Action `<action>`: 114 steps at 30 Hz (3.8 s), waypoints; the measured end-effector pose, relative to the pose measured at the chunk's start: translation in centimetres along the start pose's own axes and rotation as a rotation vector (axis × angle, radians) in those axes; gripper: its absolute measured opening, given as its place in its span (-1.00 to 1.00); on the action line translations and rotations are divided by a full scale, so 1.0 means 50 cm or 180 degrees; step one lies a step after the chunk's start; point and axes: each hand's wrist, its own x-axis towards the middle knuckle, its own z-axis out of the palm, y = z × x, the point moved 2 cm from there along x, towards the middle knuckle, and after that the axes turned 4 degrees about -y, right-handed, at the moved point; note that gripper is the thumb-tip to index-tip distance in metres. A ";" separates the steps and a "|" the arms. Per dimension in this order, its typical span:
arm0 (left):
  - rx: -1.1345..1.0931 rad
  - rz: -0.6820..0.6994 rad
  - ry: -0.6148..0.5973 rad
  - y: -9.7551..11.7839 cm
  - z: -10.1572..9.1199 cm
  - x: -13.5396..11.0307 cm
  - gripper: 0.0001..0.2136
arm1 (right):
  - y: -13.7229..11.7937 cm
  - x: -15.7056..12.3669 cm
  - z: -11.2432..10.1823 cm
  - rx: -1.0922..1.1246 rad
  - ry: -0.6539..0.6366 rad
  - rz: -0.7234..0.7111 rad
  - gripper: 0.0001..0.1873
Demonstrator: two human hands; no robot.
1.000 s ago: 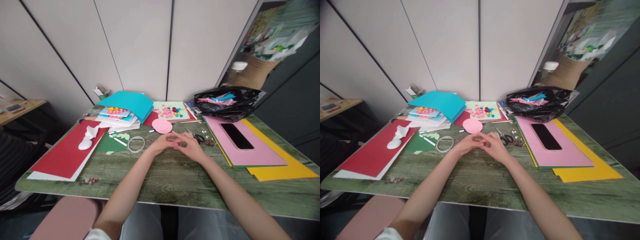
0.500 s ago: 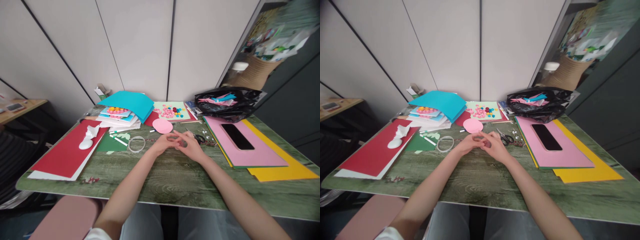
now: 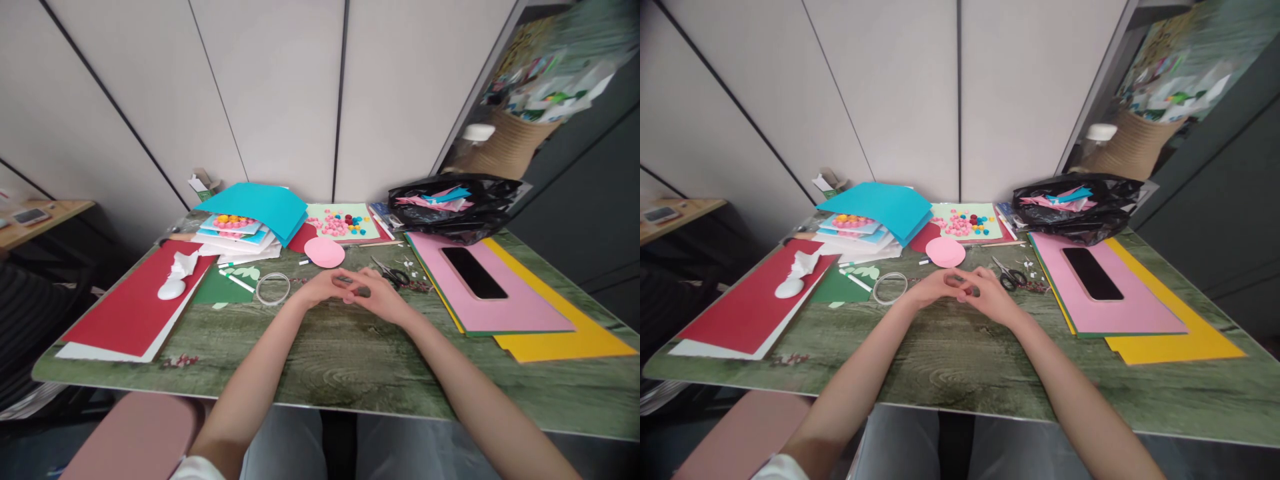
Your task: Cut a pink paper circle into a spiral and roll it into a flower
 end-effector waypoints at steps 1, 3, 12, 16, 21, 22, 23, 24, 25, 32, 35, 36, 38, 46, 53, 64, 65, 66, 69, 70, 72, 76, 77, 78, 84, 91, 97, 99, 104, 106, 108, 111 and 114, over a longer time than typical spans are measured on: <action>-0.0036 0.0067 0.0059 0.000 0.001 0.001 -0.52 | 0.001 0.000 -0.001 -0.0034 0.0104 0.0008 -0.38; -0.0114 0.0185 0.0140 -0.001 0.006 0.004 -0.52 | 0.004 0.001 -0.003 -0.0069 0.0287 0.0034 -0.38; -0.0435 0.0247 0.0404 -0.010 0.026 0.012 -0.59 | 0.005 0.000 -0.002 -0.0233 0.0603 -0.0061 -0.46; -0.0446 0.0201 0.0472 -0.007 0.028 0.011 -0.58 | 0.004 0.000 -0.003 -0.0205 0.0619 -0.0058 -0.44; -0.0299 0.0200 0.0383 0.007 0.020 0.004 -0.58 | 0.002 0.001 -0.007 -0.0034 0.0552 -0.0038 -0.36; -0.0266 0.0183 0.0319 0.010 0.018 0.002 -0.57 | 0.001 0.001 -0.007 0.0010 0.0511 -0.0033 -0.36; -0.0230 0.0163 0.0248 0.013 0.015 0.000 -0.57 | -0.001 0.000 -0.008 0.0049 0.0453 -0.0028 -0.37; -0.0185 0.0142 0.0174 0.015 0.012 -0.003 -0.57 | -0.002 0.000 -0.007 0.0083 0.0385 -0.0024 -0.38; -0.0119 0.0117 0.0096 0.018 0.009 -0.006 -0.57 | -0.004 0.000 -0.006 0.0108 0.0298 -0.0023 -0.39; 0.0543 -0.0156 -0.0421 0.019 -0.002 -0.017 -0.64 | -0.010 -0.001 0.008 0.0203 -0.0308 -0.0048 -0.37; 0.0451 -0.0086 -0.0359 0.013 -0.003 -0.011 -0.64 | -0.007 0.000 0.007 0.0163 -0.0200 0.0000 -0.38; 0.0369 -0.0026 -0.0277 0.011 -0.003 -0.009 -0.63 | -0.005 0.000 0.005 0.0121 -0.0090 0.0027 -0.40; 0.0204 0.0120 -0.0067 0.007 -0.003 -0.003 -0.59 | -0.002 0.000 0.002 0.0028 0.0136 0.0075 -0.44; -0.0164 0.0298 0.0229 -0.008 0.012 0.010 -0.61 | 0.009 -0.001 0.001 -0.0159 0.0404 -0.0025 -0.52; -0.0272 0.0181 0.0341 0.001 0.017 0.006 -0.59 | 0.007 0.000 0.002 0.0007 0.0380 -0.0028 -0.45; -0.0105 -0.0067 0.0370 0.000 -0.001 0.000 -0.50 | 0.014 0.000 0.005 0.0323 0.0159 0.0107 -0.39; -0.0070 -0.0089 0.0370 -0.001 -0.002 0.000 -0.50 | 0.016 0.000 0.006 0.0318 0.0119 0.0134 -0.40; -0.0046 -0.0109 0.0377 -0.002 -0.002 0.000 -0.49 | 0.018 0.000 0.007 0.0306 0.0104 0.0152 -0.40; -0.0137 -0.0139 0.0395 0.000 -0.002 0.001 -0.49 | 0.018 0.000 0.007 0.0246 0.0187 0.0155 -0.40; -0.0215 -0.0142 0.0415 0.001 -0.001 0.001 -0.50 | 0.017 0.000 0.006 0.0229 0.0247 0.0152 -0.40; -0.0381 -0.0154 0.0492 0.004 0.000 0.002 -0.52 | 0.014 0.001 0.003 0.0204 0.0377 0.0152 -0.40; -0.0507 -0.0190 0.0594 0.005 0.001 0.003 -0.58 | 0.010 0.001 -0.001 0.0161 0.0566 0.0131 -0.38; -0.0493 -0.0197 0.0586 0.004 0.002 0.004 -0.58 | 0.009 0.002 -0.002 0.0155 0.0592 0.0112 -0.38; -0.0472 -0.0199 0.0573 0.003 0.002 0.004 -0.58 | 0.009 0.002 -0.001 0.0151 0.0610 0.0094 -0.37; -0.0420 -0.0013 0.0374 -0.005 0.017 0.005 -0.53 | 0.010 0.003 0.002 0.0079 0.0614 -0.0003 -0.42; -0.0470 0.0067 0.0527 -0.007 0.023 0.009 -0.56 | 0.010 0.004 0.004 0.0077 0.0638 -0.0048 -0.43; -0.0376 -0.0085 0.0562 0.007 0.013 0.002 -0.50 | 0.006 0.002 0.000 0.0216 0.0622 -0.0022 -0.36; -0.0290 -0.0138 0.0427 0.011 0.007 -0.002 -0.48 | 0.002 0.000 -0.001 0.0277 0.0490 -0.0021 -0.36; 0.0015 -0.0262 0.0020 0.003 -0.011 -0.008 -0.46 | -0.011 0.000 -0.004 0.0453 0.0009 -0.0071 -0.37; 0.0096 -0.0273 -0.0020 -0.003 -0.016 -0.008 -0.46 | -0.014 0.001 -0.005 0.0484 -0.0098 -0.0106 -0.36; 0.0121 -0.0251 -0.0007 -0.008 -0.017 -0.007 -0.46 | -0.013 0.002 -0.005 0.0482 -0.0131 -0.0098 -0.35; 0.0102 -0.0167 0.0057 -0.008 -0.015 -0.004 -0.47 | -0.007 0.002 -0.003 0.0427 -0.0036 -0.0021 -0.38; -0.0022 -0.0114 0.0184 -0.005 -0.008 0.000 -0.48 | -0.001 0.001 -0.002 0.0340 0.0184 0.0050 -0.40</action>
